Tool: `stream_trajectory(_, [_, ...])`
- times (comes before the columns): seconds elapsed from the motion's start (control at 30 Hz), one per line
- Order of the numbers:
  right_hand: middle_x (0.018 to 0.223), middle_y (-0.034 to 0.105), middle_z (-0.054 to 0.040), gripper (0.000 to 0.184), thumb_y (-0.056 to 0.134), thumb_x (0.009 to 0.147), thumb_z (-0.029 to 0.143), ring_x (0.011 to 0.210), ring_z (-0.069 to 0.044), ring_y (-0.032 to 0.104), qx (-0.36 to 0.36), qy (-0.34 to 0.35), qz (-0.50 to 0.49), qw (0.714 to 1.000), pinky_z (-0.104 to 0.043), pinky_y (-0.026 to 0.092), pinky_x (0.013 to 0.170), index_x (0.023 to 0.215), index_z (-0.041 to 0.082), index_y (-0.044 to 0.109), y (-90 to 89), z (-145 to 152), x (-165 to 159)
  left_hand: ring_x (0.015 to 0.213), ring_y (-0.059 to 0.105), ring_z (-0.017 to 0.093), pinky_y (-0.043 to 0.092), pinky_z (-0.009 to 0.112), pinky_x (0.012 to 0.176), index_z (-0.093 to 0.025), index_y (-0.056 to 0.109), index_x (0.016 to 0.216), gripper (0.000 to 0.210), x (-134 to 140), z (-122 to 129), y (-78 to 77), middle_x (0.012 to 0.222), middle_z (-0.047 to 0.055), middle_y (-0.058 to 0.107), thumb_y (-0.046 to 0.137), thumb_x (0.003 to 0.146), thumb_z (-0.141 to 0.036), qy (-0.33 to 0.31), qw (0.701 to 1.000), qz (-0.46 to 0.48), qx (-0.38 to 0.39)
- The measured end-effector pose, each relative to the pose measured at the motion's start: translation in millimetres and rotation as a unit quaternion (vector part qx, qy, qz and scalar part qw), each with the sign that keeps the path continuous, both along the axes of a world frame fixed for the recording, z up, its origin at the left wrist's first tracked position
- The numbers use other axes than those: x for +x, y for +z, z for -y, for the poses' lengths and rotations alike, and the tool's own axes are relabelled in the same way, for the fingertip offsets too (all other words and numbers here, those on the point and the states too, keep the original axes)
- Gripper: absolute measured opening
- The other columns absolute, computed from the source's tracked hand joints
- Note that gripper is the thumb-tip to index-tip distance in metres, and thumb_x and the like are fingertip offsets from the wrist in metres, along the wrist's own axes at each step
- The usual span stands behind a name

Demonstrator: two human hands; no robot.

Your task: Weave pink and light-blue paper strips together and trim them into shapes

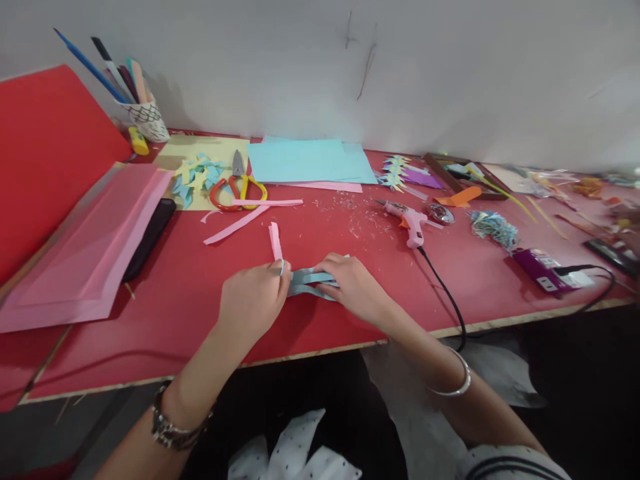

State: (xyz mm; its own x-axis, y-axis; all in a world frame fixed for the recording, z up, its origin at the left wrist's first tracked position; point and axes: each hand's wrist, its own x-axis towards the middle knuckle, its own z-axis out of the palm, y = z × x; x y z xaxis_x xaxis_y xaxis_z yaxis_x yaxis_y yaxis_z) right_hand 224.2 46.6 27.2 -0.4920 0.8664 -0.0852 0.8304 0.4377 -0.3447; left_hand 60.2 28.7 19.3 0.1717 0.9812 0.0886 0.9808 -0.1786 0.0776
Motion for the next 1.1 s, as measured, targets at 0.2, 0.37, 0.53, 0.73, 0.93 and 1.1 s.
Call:
stream_trajectory(0.2, [0.083, 0.061, -0.0052, 0.016, 0.045, 0.08, 0.01, 0.079, -0.017, 0.053, 0.053, -0.005, 0.08, 0.995, -0.03, 0.025, 0.072, 0.082, 0.015, 0.06, 0.8, 4, -4, 0.05, 0.059, 0.021, 0.018, 0.024, 0.041, -0.014, 0.065, 0.08, 0.047, 0, 1, -0.8, 0.051, 0.008, 0.058, 0.021, 0.089, -0.03, -0.009, 1.0, -0.004, 0.018])
stream_trajectory(0.37, [0.079, 0.061, -0.0043, 0.026, 0.035, 0.079, 0.004, 0.077, -0.017, 0.052, 0.137, 0.006, 0.11, 0.984, -0.037, 0.017, 0.083, 0.084, 0.016, 0.057, 5.7, 3, -8, 0.052, 0.059, 0.022, 0.019, 0.024, 0.042, -0.016, 0.064, 0.082, 0.043, -1, 3, -2.7, 0.053, 0.008, 0.06, 0.023, 0.087, -0.029, -0.014, 1.0, -0.009, 0.024])
stream_trajectory(0.53, [0.079, 0.06, -0.0033, 0.033, 0.032, 0.072, -0.002, 0.067, -0.014, 0.051, 0.138, 0.068, 0.085, 0.984, -0.033, 0.02, 0.075, 0.092, 0.015, 0.052, 20.1, -6, -11, 0.054, 0.06, 0.024, 0.024, 0.025, 0.043, -0.014, 0.062, 0.101, 0.042, 3, 4, -1.9, 0.053, 0.009, 0.061, 0.029, 0.083, -0.033, -0.034, 0.998, -0.029, 0.045])
stream_trajectory(0.73, [0.081, 0.058, -0.0028, 0.023, 0.038, 0.074, 0.001, 0.072, -0.013, 0.051, 0.122, 0.131, 0.062, 0.982, -0.035, 0.019, 0.081, 0.084, 0.015, 0.052, 35.2, -8, -20, 0.052, 0.06, 0.024, 0.025, 0.025, 0.042, -0.013, 0.065, 0.082, 0.046, 8, 4, 2.1, 0.052, 0.01, 0.06, 0.032, 0.08, -0.044, -0.033, 0.999, 0.001, 0.022])
stream_trajectory(0.93, [0.09, 0.06, -0.0037, 0.022, 0.04, 0.081, 0.009, 0.085, -0.016, 0.054, 0.111, 0.128, 0.043, 0.985, -0.042, 0.013, 0.094, 0.096, 0.017, 0.054, 38.4, -8, -20, 0.053, 0.06, 0.023, 0.026, 0.025, 0.043, -0.013, 0.064, 0.071, 0.043, 11, 1, 1.2, 0.052, 0.01, 0.06, 0.026, 0.084, -0.03, -0.01, 0.999, -0.019, 0.025])
stream_trajectory(1.1, [0.114, 0.054, -0.0077, 0.046, 0.05, 0.08, 0.037, 0.107, -0.022, 0.047, 0.16, 0.053, -0.032, 0.985, -0.046, 0.011, 0.1, 0.122, 0.023, 0.039, 32.3, -1, 11, 0.051, 0.058, 0.022, 0.025, 0.024, 0.042, -0.011, 0.065, 0.072, 0.042, 10, 1, 0.7, 0.052, 0.012, 0.059, 0.028, 0.084, -0.029, -0.012, 0.999, -0.009, 0.032])
